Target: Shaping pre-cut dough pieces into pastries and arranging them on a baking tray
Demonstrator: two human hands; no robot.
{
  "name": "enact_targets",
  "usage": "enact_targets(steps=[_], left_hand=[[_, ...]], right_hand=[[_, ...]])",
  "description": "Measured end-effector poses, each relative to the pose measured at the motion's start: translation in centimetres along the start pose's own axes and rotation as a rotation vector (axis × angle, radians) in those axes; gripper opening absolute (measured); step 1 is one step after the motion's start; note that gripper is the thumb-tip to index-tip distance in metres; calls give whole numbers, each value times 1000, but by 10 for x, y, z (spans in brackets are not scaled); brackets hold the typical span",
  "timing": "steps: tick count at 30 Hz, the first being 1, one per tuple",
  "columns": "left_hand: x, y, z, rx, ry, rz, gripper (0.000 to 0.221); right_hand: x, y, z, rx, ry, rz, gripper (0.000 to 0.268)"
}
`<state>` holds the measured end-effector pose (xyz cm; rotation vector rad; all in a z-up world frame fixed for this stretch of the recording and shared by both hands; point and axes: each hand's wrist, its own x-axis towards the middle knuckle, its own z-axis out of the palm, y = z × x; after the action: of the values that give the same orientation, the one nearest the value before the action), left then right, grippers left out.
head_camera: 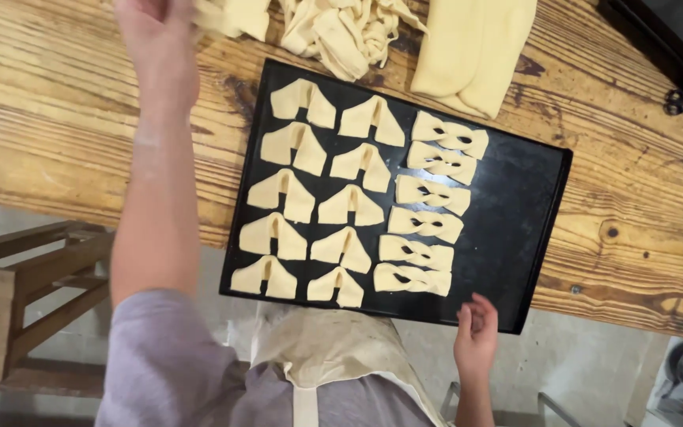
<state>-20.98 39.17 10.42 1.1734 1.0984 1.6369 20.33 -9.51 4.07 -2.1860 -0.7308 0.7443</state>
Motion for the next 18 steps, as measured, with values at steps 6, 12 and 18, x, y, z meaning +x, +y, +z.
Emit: enact_targets(steps=[6,12,18], left_hand=[[-97,79,45,-291,-647,-448,40],[-210,84,83,-286,-828,-607,43],[-303,82,110,-28,-843,-637,34]], right_hand=[[29,-124,72,438,-392,-109,51],[53,-141,98,997,-715,12,59],[42,-96,34,834,-574,-51,41]])
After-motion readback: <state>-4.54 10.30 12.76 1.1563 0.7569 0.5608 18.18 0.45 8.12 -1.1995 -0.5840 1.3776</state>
